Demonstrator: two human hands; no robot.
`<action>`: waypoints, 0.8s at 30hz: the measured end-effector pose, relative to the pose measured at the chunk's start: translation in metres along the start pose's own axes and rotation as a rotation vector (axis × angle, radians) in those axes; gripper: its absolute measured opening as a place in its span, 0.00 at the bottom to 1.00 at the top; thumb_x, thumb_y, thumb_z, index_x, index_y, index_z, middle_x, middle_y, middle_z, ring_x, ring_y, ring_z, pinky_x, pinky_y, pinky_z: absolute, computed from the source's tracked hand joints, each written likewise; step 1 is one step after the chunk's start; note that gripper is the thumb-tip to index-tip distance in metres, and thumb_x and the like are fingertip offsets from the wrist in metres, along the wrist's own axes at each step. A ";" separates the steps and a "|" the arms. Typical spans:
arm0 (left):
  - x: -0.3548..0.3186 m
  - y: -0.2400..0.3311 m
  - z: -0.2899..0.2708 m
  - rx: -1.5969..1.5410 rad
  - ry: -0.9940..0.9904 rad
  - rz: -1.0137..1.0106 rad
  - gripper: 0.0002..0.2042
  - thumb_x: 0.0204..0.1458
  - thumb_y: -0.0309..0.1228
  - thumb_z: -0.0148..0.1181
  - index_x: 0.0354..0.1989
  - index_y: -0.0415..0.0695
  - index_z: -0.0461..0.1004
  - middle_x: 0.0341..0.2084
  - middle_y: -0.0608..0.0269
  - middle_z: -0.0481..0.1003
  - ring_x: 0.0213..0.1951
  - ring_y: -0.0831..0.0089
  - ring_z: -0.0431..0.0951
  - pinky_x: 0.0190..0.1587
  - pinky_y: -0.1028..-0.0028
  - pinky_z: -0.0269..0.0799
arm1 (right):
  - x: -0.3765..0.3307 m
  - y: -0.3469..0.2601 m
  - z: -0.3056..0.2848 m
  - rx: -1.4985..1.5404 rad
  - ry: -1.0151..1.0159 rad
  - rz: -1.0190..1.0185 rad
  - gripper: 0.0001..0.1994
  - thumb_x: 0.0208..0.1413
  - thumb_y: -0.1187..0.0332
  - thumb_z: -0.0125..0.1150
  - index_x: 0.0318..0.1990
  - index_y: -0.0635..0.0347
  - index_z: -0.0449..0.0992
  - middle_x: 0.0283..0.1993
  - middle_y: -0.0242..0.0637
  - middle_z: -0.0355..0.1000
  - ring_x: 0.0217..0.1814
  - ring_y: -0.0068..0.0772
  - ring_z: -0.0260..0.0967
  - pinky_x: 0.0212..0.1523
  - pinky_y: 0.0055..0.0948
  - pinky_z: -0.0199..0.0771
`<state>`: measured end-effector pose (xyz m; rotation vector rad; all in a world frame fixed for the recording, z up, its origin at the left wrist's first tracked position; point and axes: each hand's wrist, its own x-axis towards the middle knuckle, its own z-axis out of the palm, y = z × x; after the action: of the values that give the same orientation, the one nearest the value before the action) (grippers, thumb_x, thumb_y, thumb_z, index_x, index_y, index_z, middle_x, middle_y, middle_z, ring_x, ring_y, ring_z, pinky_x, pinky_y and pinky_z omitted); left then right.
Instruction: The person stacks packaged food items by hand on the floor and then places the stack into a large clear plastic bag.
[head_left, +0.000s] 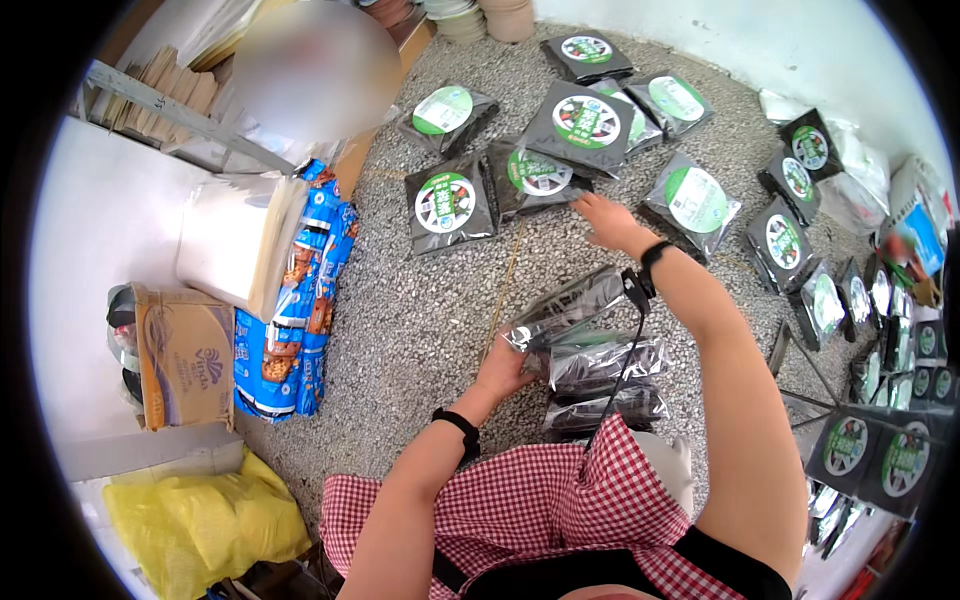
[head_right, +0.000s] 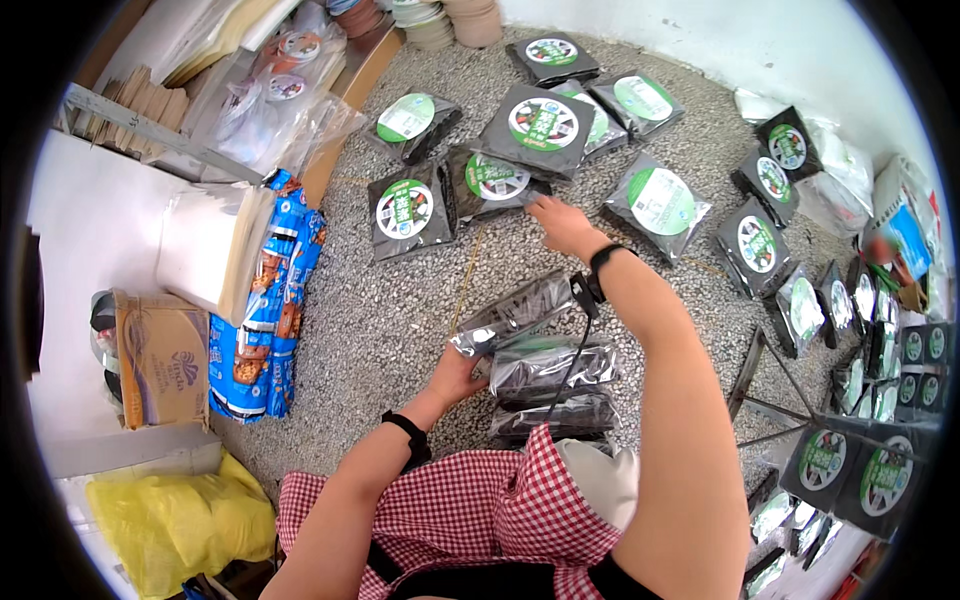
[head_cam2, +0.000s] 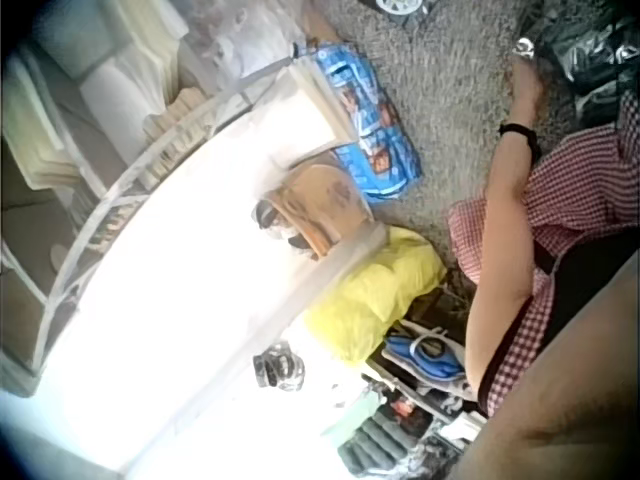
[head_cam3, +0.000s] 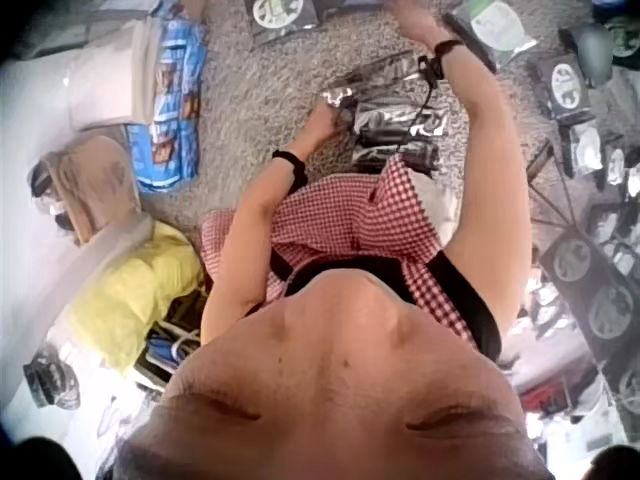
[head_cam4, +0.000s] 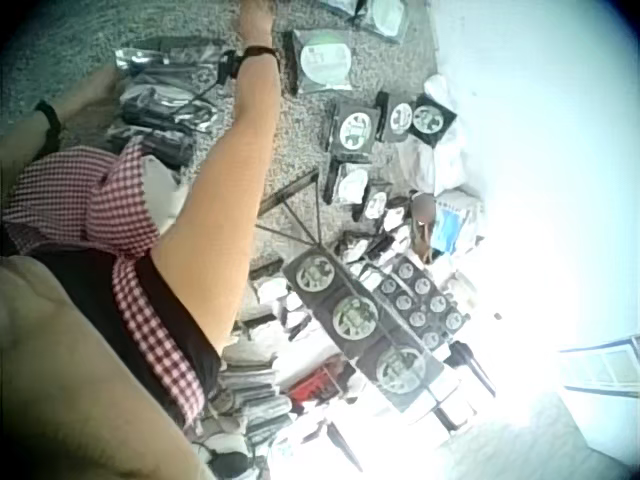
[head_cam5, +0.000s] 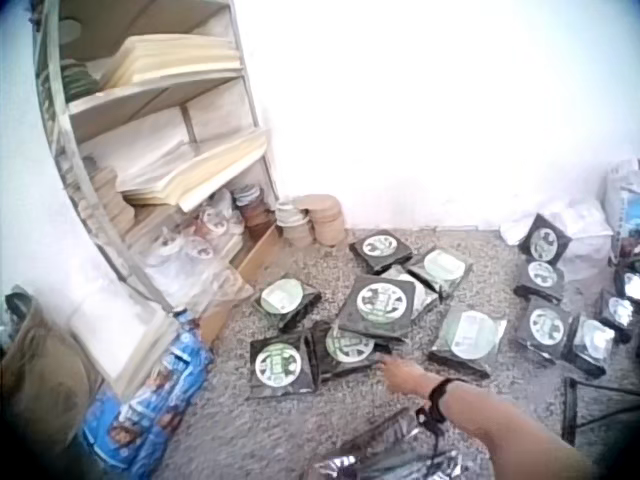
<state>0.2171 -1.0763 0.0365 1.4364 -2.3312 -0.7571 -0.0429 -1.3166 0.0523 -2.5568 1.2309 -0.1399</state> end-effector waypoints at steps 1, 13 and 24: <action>0.001 -0.004 -0.005 0.002 -0.048 -0.043 0.27 0.30 0.30 0.65 0.45 0.44 0.70 0.46 0.51 0.67 0.49 0.50 0.65 0.52 0.60 0.63 | 0.026 -0.006 0.008 -0.099 -0.045 -0.028 0.36 0.37 0.70 0.66 0.58 0.56 0.57 0.60 0.40 0.55 0.62 0.43 0.54 0.54 0.40 0.65; -0.026 -0.030 -0.027 0.069 -0.141 -0.164 0.25 0.35 0.37 0.66 0.46 0.46 0.71 0.50 0.48 0.63 0.47 0.53 0.68 0.49 0.65 0.68 | 0.069 -0.018 0.029 -0.394 -0.089 0.229 0.42 0.43 0.68 0.66 0.65 0.46 0.47 0.68 0.42 0.42 0.67 0.50 0.45 0.53 0.52 0.66; -0.011 -0.021 -0.029 0.053 -0.163 -0.227 0.28 0.31 0.30 0.65 0.48 0.43 0.69 0.51 0.48 0.64 0.51 0.50 0.65 0.52 0.63 0.66 | 0.031 -0.061 -0.090 -0.008 0.254 0.058 0.22 0.38 0.71 0.57 0.47 0.54 0.71 0.37 0.40 0.70 0.44 0.44 0.65 0.45 0.38 0.70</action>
<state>0.2528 -1.0819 0.0480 1.7454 -2.3470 -0.9103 0.0027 -1.3249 0.1553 -2.5667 1.3951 -0.4601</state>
